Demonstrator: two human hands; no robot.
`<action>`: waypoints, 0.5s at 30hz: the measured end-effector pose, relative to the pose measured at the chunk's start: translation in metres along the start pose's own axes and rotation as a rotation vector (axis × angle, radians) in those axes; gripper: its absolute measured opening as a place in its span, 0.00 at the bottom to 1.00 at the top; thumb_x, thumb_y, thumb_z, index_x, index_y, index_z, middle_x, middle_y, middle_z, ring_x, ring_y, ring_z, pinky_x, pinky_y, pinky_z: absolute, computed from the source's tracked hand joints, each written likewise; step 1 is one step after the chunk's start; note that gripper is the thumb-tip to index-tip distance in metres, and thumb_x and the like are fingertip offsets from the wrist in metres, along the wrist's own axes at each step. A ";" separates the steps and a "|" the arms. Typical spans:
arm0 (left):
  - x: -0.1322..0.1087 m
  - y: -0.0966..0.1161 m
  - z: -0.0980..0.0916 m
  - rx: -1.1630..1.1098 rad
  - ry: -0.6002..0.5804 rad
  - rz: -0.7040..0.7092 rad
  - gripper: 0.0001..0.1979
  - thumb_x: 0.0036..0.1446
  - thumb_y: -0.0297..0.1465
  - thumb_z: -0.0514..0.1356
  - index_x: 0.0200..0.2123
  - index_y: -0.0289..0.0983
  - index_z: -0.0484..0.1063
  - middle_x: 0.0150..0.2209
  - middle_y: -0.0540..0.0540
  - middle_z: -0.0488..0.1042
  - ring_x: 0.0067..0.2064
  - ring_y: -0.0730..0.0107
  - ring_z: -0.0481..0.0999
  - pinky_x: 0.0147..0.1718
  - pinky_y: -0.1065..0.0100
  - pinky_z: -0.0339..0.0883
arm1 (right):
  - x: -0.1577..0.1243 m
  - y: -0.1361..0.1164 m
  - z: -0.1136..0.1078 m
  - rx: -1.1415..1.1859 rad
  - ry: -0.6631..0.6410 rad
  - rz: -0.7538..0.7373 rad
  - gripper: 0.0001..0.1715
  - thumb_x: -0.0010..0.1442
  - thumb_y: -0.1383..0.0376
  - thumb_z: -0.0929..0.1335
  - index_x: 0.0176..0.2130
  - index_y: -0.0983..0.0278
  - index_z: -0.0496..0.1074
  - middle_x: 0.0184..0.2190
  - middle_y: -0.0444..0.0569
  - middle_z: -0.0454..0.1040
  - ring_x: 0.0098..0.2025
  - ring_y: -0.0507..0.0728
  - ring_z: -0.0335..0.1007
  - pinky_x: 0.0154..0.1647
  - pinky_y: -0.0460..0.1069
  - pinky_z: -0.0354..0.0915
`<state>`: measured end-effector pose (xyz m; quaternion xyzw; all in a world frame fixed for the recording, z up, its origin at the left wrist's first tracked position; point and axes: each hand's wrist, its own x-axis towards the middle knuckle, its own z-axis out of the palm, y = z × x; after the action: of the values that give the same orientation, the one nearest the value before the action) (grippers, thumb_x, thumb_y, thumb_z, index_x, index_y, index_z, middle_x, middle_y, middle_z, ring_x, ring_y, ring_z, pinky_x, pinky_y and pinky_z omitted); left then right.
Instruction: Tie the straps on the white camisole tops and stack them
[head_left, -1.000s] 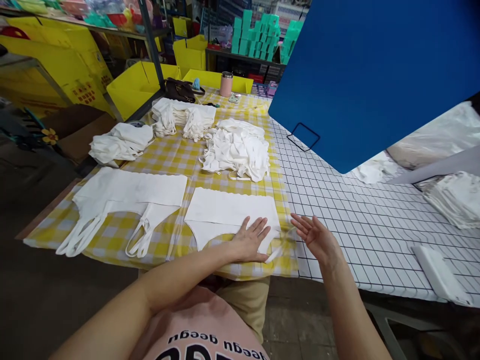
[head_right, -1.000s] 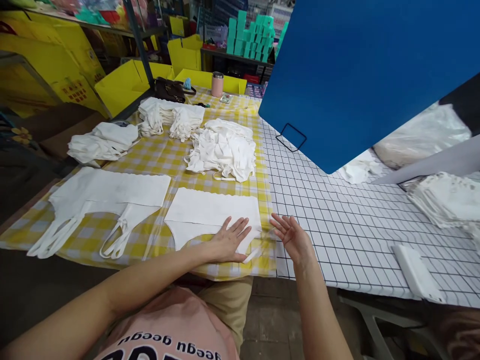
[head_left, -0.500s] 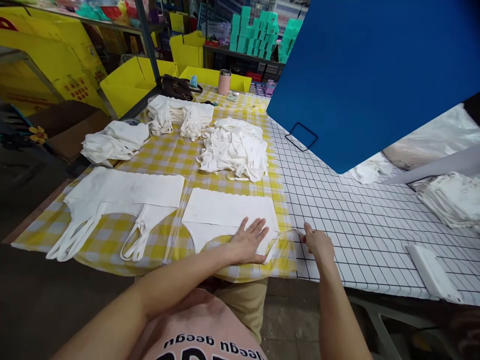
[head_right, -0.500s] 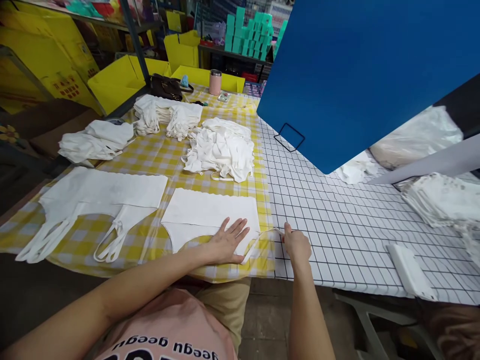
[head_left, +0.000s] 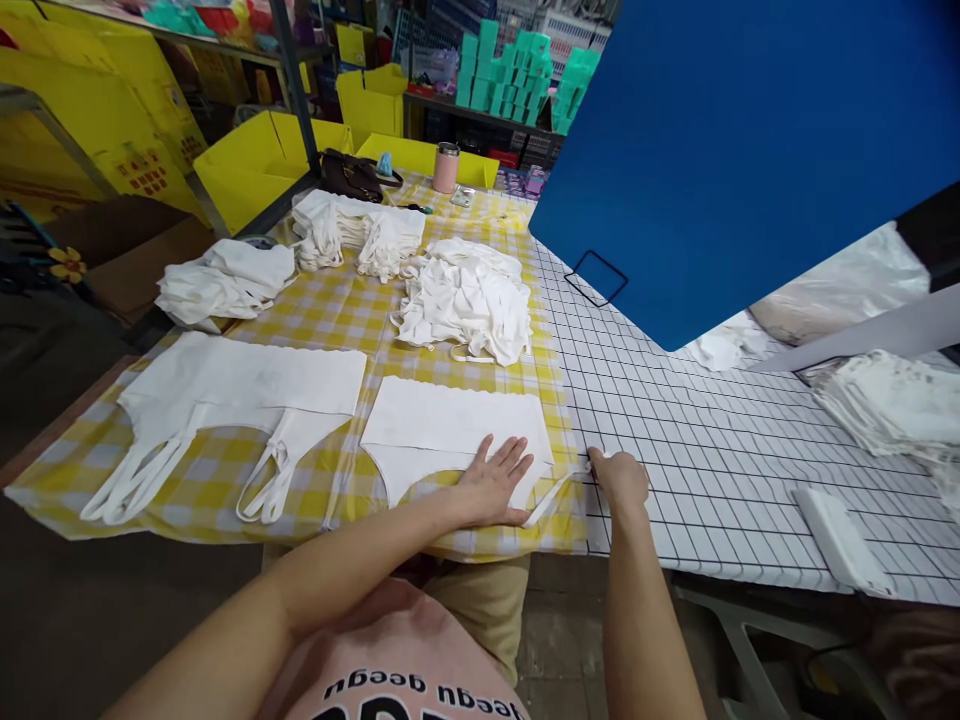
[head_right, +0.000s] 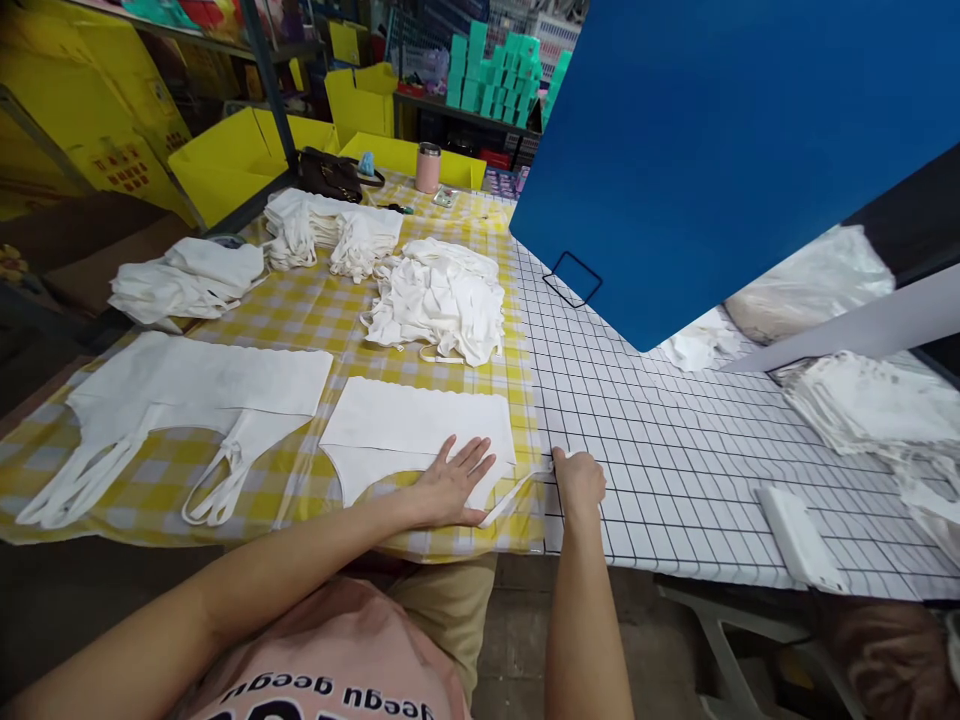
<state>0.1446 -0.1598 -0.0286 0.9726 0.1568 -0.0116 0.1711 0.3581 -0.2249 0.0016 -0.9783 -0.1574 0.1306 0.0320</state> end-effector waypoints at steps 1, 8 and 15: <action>0.000 0.000 0.000 -0.002 -0.003 0.000 0.42 0.54 0.51 0.50 0.63 0.30 0.43 0.65 0.36 0.35 0.66 0.57 0.34 0.59 0.45 0.28 | 0.000 0.000 0.000 -0.001 -0.012 0.004 0.21 0.53 0.56 0.62 0.34 0.70 0.72 0.26 0.61 0.72 0.36 0.67 0.70 0.30 0.54 0.63; -0.001 0.000 0.000 0.000 0.014 -0.003 0.41 0.54 0.51 0.49 0.63 0.31 0.44 0.65 0.36 0.36 0.66 0.56 0.34 0.60 0.45 0.28 | 0.002 0.000 -0.002 0.001 -0.089 -0.004 0.17 0.53 0.58 0.61 0.31 0.68 0.72 0.22 0.57 0.72 0.29 0.62 0.71 0.27 0.52 0.63; -0.001 0.000 0.000 -0.012 0.015 0.006 0.42 0.54 0.52 0.48 0.63 0.31 0.44 0.65 0.36 0.35 0.66 0.56 0.34 0.60 0.45 0.27 | -0.002 -0.002 -0.006 0.006 -0.087 -0.075 0.09 0.49 0.64 0.63 0.24 0.66 0.68 0.17 0.52 0.70 0.23 0.58 0.70 0.24 0.50 0.63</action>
<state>0.1435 -0.1600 -0.0284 0.9720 0.1554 -0.0028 0.1760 0.3569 -0.2242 0.0078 -0.9650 -0.1949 0.1722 0.0330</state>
